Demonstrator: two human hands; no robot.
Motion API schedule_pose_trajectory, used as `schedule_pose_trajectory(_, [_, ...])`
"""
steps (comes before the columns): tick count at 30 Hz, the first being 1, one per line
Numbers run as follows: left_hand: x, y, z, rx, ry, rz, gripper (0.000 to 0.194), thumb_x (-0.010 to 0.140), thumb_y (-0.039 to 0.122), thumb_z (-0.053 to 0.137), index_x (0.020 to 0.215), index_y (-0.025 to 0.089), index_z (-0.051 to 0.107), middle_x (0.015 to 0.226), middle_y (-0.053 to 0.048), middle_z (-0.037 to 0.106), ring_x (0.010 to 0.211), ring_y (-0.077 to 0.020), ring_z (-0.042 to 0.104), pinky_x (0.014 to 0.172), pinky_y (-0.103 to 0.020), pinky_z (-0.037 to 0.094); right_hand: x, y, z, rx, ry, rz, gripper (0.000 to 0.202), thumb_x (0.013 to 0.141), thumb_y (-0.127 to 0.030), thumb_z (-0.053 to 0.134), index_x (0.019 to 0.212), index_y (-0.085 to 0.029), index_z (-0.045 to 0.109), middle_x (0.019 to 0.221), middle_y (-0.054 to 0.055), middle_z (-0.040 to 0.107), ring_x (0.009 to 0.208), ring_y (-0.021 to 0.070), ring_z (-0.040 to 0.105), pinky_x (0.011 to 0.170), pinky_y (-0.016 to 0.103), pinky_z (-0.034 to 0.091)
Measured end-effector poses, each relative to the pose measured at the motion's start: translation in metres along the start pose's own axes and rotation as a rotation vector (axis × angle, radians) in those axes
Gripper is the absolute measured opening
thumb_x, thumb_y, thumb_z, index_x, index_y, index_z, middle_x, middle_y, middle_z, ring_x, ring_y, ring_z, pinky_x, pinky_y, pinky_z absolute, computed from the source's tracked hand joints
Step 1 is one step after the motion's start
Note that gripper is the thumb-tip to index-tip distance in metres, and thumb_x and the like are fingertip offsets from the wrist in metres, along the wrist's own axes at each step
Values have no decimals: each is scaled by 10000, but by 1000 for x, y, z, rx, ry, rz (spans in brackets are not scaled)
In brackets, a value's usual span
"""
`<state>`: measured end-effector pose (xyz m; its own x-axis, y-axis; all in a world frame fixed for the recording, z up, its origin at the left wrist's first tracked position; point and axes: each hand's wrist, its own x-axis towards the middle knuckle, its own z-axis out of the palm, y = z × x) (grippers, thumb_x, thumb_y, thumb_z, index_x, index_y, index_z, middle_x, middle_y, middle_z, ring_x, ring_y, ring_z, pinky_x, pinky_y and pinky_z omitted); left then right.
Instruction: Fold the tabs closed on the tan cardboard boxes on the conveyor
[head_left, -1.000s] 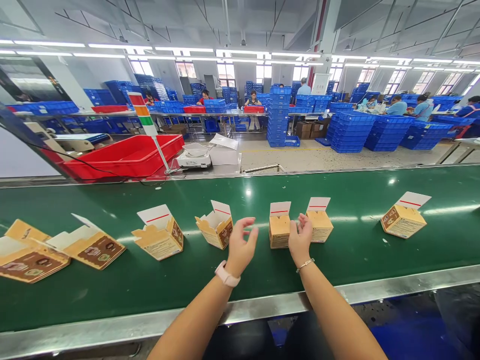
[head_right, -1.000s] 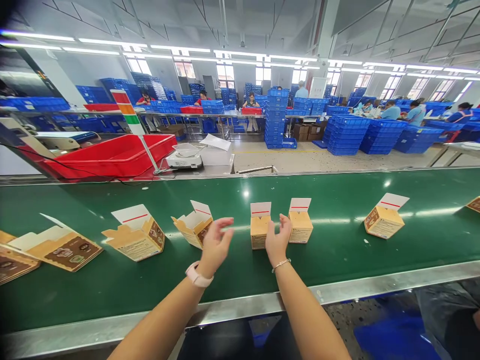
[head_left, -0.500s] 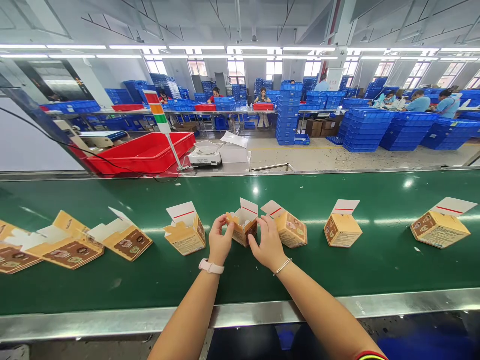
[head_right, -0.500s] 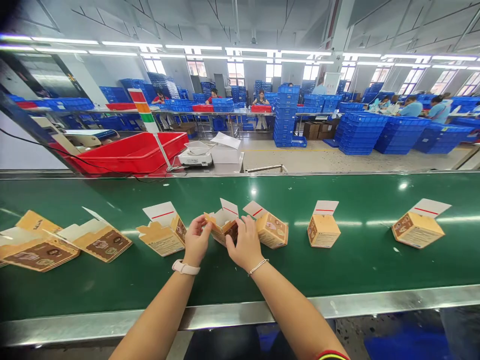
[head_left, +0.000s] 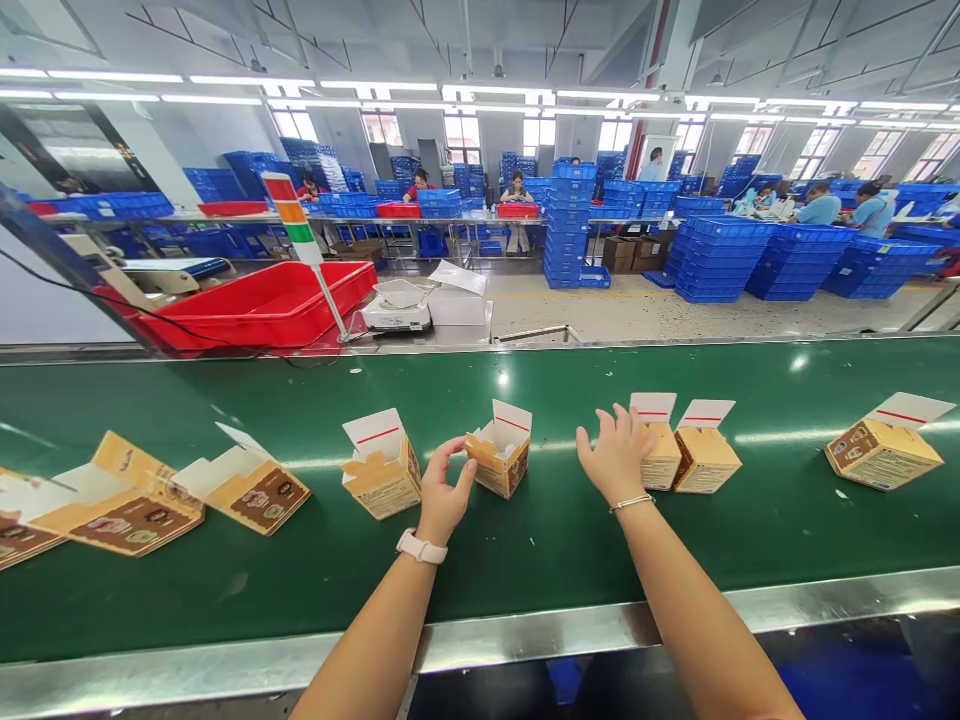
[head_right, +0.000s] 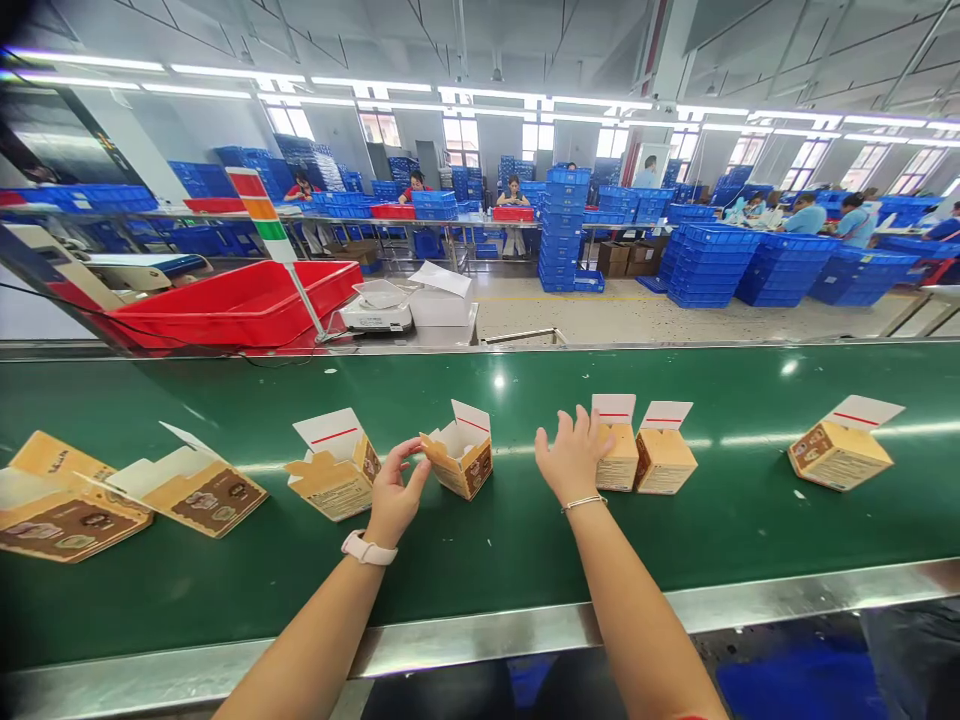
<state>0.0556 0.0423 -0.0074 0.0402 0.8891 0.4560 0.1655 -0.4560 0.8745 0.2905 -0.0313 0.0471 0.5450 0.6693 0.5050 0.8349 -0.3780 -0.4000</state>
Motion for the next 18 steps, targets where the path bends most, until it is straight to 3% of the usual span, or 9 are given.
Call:
schedule_pose_trajectory(2, [1,2,2,-2,-51,54,391,795,459,597,1095,210,631,1146,-103,672,1089,-251,615,961,-433,468,-3,0,-4,50,55,40,441,825,-367,511,1179,-115,586,1417,228,403,1374,426,257,1031,744,144])
schedule_pose_trajectory(4, [3,5,6,-15,-111,71,410,813,443,588,1146,206,618,1183,-110,665,1121,-247,608,985,-428,467,-13,-6,-1,201,56,-50,503,828,-395,527,1248,-120,554,1451,216,374,1388,401,264,1072,692,193])
schedule_pose_trajectory(8, [10,10,16,-46,-262,150,383,844,418,563,1164,219,630,1210,-106,660,1160,-244,590,1017,-429,455,-37,-22,24,606,-203,-416,637,851,-440,537,1430,-212,399,1452,128,433,1357,276,391,1100,489,366])
schedule_pose_trajectory(10, [15,12,22,-29,-333,217,326,843,410,566,1097,232,667,1179,-99,676,1176,-256,575,1021,-450,447,-42,-25,39,687,-264,-465,664,848,-455,556,1448,-230,381,1477,116,406,1355,267,402,1091,465,390])
schedule_pose_trajectory(14, [21,11,38,87,-396,235,223,855,372,552,961,248,704,1085,-82,712,1183,-271,562,1012,-495,419,-38,-16,57,621,-180,-413,469,877,-463,535,1294,-254,582,1489,112,391,1342,306,407,1090,524,361])
schedule_pose_trajectory(18, [20,10,54,158,-427,207,275,902,370,479,773,244,687,958,-53,730,1143,-251,580,977,-460,420,-33,-6,56,443,-111,-397,394,899,-480,501,1210,-286,644,1496,95,384,1344,355,383,1064,605,328])
